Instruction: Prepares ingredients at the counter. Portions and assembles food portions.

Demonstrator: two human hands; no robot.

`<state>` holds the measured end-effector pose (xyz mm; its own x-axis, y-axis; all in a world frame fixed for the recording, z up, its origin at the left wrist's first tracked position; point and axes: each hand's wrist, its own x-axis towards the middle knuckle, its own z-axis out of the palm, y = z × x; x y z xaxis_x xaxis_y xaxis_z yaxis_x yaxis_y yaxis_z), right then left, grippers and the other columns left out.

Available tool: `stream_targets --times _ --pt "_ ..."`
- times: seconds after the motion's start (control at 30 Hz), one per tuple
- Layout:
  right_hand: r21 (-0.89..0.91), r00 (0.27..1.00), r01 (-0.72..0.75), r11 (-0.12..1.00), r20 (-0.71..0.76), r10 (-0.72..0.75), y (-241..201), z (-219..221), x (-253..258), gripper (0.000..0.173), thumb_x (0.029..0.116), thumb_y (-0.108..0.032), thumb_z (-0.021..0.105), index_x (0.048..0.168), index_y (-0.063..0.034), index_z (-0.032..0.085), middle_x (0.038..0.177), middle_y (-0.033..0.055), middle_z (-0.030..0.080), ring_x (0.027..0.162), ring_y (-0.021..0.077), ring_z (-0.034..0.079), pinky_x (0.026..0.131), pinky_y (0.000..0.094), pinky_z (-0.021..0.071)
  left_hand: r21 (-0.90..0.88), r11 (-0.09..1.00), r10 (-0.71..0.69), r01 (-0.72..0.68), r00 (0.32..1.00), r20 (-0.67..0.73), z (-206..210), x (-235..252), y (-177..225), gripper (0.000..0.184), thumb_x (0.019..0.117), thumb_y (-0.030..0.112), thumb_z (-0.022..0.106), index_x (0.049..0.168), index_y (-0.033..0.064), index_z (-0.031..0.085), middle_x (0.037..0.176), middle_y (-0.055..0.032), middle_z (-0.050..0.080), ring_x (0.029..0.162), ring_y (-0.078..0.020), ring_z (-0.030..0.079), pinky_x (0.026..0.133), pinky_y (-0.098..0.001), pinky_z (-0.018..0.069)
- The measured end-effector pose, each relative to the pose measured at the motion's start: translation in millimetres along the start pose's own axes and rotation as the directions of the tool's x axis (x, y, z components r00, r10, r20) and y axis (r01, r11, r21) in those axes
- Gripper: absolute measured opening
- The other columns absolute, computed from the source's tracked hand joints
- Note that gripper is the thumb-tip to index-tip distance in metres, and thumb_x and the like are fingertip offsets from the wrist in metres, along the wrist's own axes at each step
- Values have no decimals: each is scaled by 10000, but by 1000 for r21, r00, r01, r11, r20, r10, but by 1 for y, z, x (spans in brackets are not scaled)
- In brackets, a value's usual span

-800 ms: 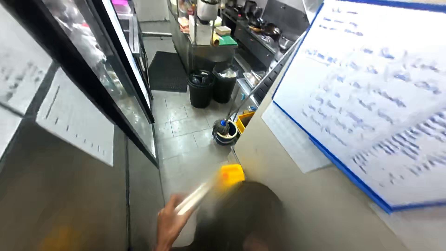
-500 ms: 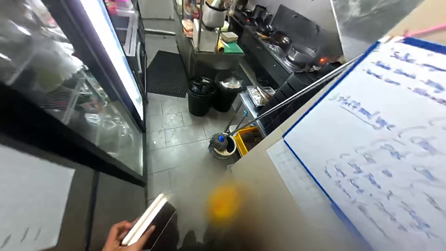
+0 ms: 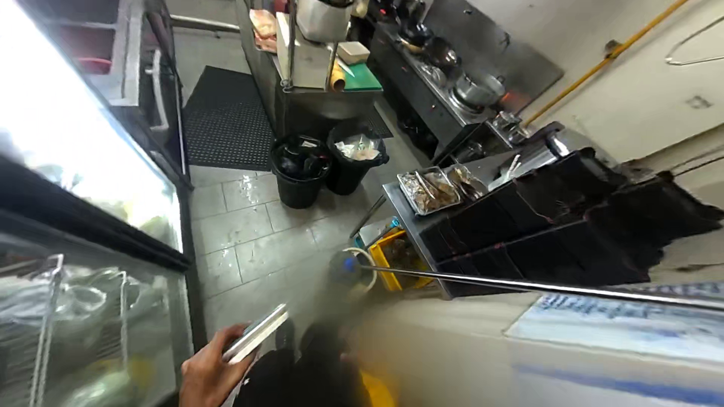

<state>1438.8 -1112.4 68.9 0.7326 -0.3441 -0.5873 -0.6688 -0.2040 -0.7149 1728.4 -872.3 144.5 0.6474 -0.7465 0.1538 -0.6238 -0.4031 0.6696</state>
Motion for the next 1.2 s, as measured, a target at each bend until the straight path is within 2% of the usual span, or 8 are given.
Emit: stream_targets --times 0.13,0.27,0.37,0.5,0.63,0.77,0.9,1.2 --pt "304 964 -18 953 -247 97 10 -55 60 620 884 -294 795 1448 -146 582 1409 41 627 1190 160 659 984 363 578 -156 975 157 -157 987 -8 28 167 10 563 713 475 885 1121 138 694 992 -22 780 826 -127 748 695 -408 636" --pt "379 909 74 922 -407 94 -21 -147 136 940 735 -368 923 1543 -199 474 1553 58 485 1317 208 577 975 438 588 -498 867 59 -11 995 81 74 318 58 659 595 295 978 1114 116 613 947 -12 788 780 -130 760 684 -305 652" --pt "498 883 299 814 -468 -38 -50 -230 192 1049 719 -251 942 1593 -169 367 1618 73 389 1346 250 558 968 472 606 -654 743 -29 140 984 178 111 412 100 688 534 160 989 1095 97 596 814 -61 771 692 -191 754 617 -326 646" --pt "557 835 521 647 -489 -251 -100 -350 263 857 866 -154 814 1567 -37 335 1407 155 593 1153 241 677 959 427 604 -757 586 -180 288 958 225 146 521 133 653 526 37 958 1063 50 587 768 -123 750 669 -231 749 615 -364 648" --pt "632 886 447 633 -410 -216 -123 -452 319 498 961 -79 694 1413 27 512 1115 100 722 923 147 715 846 350 616 -758 495 -374 425 892 256 180 596 138 566 645 17 894 1114 31 577 820 -113 755 693 -190 744 629 -330 638" --pt "645 946 314 696 -278 -169 -124 -547 391 434 993 -114 661 1381 45 551 1102 109 736 909 143 725 810 323 622 -719 419 -552 555 784 284 236 671 137 493 807 57 841 1217 -1 574 883 -150 743 710 -229 740 624 -396 644" --pt "672 957 286 683 -233 -171 -123 -641 456 344 1054 -161 567 1345 22 595 1082 68 723 900 109 701 804 289 602 -757 353 -580 549 764 283 290 757 142 391 868 20 778 1207 -11 585 907 -160 744 718 -236 744 620 -389 646" --pt "768 873 275 579 -452 185 -121 -801 535 338 1046 -175 582 1314 30 609 1042 93 726 837 155 700 714 329 608 -617 594 -349 516 856 381 391 1020 223 456 822 158 855 1208 18 656 1054 -154 723 896 -254 723 759 -436 636"
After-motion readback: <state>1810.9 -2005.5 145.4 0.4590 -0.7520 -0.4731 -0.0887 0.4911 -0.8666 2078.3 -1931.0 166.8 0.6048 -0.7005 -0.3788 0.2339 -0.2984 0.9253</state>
